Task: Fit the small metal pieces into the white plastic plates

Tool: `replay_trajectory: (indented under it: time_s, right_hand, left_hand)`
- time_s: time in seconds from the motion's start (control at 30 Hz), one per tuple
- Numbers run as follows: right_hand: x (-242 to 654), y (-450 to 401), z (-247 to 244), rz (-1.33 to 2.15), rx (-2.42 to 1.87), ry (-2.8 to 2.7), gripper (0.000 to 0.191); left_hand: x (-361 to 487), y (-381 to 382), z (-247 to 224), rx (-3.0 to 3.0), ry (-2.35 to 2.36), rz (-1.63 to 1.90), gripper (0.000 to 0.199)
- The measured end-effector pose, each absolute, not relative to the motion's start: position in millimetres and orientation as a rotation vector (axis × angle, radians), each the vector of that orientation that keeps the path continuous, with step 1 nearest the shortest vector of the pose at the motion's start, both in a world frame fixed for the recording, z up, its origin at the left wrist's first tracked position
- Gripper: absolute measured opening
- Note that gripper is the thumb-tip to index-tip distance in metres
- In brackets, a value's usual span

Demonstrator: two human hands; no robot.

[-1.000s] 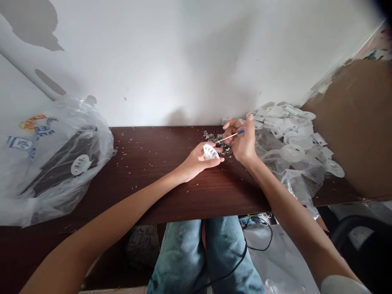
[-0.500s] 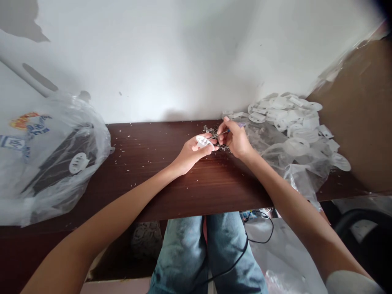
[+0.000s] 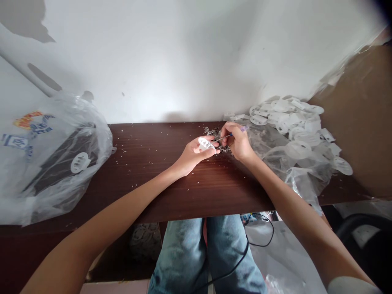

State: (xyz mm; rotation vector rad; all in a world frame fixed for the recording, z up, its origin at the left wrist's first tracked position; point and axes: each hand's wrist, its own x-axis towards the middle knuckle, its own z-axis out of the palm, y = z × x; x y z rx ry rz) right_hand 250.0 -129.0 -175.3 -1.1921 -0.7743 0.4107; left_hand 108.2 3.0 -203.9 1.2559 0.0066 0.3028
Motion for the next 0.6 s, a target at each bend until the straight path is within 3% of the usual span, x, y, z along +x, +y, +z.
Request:
replay_trajectory:
  time_s: [0.3, 0.5, 0.6]
  right_hand:
    - [253.2, -132.6, -168.6, 0.644, -1.162, -0.779, 0.058]
    - [256.0, -135.9, -166.4, 0.764, -1.120, -0.859, 0.038]
    - [254.1, -134.8, -168.4, 0.773, -1.109, -0.850, 0.040]
  left_hand:
    - [105.7, 2.6, -205.2, 1.260, -0.018, 0.354, 0.060]
    - [106.9, 6.9, -212.4, 1.263, -0.060, 0.428, 0.056]
    - [107.9, 7.1, -214.5, 1.260, -0.105, 0.443, 0.054]
